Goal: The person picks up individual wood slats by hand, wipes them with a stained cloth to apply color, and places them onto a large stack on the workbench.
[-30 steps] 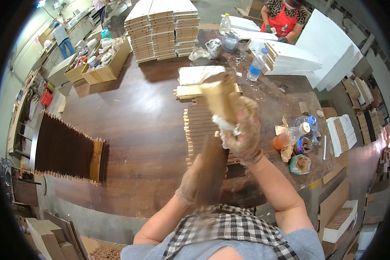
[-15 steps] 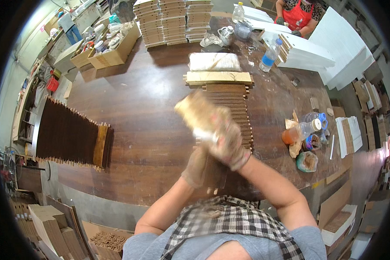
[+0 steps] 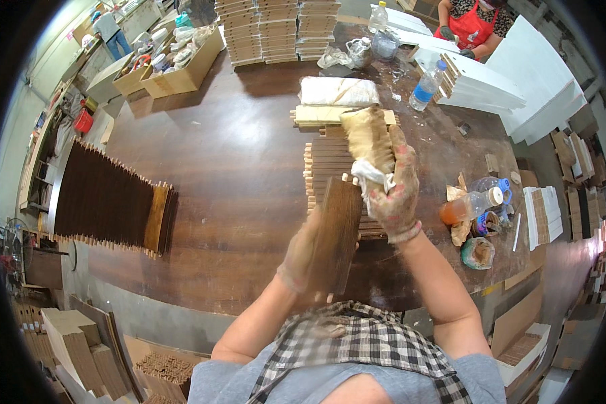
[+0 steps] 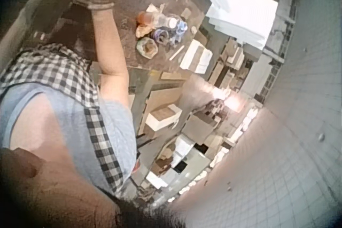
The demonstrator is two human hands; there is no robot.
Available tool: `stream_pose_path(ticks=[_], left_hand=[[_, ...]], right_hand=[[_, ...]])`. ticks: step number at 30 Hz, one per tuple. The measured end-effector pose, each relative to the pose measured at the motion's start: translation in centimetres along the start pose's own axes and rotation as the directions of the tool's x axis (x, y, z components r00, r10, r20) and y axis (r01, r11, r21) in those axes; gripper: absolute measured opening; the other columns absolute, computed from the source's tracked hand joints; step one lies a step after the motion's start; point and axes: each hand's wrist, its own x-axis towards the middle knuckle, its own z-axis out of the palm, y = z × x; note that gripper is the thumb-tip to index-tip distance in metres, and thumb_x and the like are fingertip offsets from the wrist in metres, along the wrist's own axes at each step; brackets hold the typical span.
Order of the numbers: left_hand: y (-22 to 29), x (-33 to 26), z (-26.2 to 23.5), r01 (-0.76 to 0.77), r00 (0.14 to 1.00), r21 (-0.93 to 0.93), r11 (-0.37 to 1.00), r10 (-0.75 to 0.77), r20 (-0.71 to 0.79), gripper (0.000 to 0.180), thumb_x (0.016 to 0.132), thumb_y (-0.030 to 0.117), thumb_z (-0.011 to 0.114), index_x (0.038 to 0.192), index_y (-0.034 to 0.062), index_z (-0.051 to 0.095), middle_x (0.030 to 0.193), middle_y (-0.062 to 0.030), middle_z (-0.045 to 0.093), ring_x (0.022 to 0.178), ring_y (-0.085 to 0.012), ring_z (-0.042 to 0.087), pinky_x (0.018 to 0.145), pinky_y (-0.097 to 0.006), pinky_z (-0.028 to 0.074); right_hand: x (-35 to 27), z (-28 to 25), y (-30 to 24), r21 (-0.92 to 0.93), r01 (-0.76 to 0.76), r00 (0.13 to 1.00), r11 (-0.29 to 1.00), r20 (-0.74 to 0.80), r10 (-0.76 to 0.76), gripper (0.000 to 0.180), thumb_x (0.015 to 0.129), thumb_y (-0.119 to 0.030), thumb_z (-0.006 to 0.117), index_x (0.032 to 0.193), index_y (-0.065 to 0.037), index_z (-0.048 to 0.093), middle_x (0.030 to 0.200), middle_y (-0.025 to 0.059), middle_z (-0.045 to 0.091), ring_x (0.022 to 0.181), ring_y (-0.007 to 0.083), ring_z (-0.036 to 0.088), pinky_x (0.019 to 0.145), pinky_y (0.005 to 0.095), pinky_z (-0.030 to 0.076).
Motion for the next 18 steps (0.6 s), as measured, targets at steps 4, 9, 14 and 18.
stream_pose_path(ticks=[4, 9, 14, 18], left_hand=[[-0.5, 1.2, 0.9, -0.170, 0.982, 0.282, 0.944, 0.186, -0.029, 0.048, 0.106, 0.039, 0.036, 0.142, 0.0075, 0.043, 0.131, -0.0063, 0.054, 0.114, -0.0188, 0.054, 0.098, -0.035, 0.046], [-2.2, 1.6, -6.2, -0.182, 0.918, -0.156, 0.971, 0.225, 0.327, 0.049, 0.106, 0.035, 0.034, 0.148, 0.0082, 0.034, 0.142, -0.0082, 0.047, 0.125, -0.0215, 0.048, 0.108, -0.038, 0.040], [-0.3, 1.0, 3.8, 0.125, 0.958, 0.086, 0.988, -0.098, -0.270, 0.051, 0.107, 0.033, 0.032, 0.151, 0.0064, 0.032, 0.150, -0.0107, 0.040, 0.138, -0.0242, 0.038, 0.116, -0.038, 0.032], [0.0, -0.4, 2.2, 0.043, 0.983, 0.050, 0.998, -0.033, -0.179, 0.051, 0.108, 0.032, 0.031, 0.151, 0.0055, 0.031, 0.150, -0.0110, 0.040, 0.137, -0.0243, 0.039, 0.117, -0.039, 0.032]], right_hand=[[-3.5, 2.5, -4.6, -0.154, 0.077, 0.985, 0.985, 0.168, -0.050, 0.059, 0.078, -0.016, 0.076, 0.131, -0.004, 0.053, 0.116, 0.0214, 0.061, 0.096, 0.0344, 0.067, 0.076, 0.0428, 0.057], [-6.0, 4.6, -10.1, 0.095, 0.084, 0.890, 0.992, 0.440, -0.117, 0.046, 0.084, -0.022, 0.071, 0.120, 0.004, 0.058, 0.106, 0.0223, 0.064, 0.090, 0.0342, 0.069, 0.079, 0.0419, 0.058], [-1.1, 4.6, -1.0, -0.137, 0.015, 0.988, 0.990, 0.156, 0.007, 0.070, 0.079, -0.016, 0.075, 0.136, 0.004, 0.041, 0.104, 0.0214, 0.059, 0.069, 0.0314, 0.068, 0.055, 0.0388, 0.057], [-4.8, 6.0, -6.5, 0.032, 0.142, 0.958, 0.989, 0.246, -0.146, 0.048, 0.084, -0.020, 0.070, 0.124, 0.003, 0.054, 0.105, 0.0201, 0.066, 0.086, 0.0316, 0.071, 0.071, 0.0369, 0.060]])
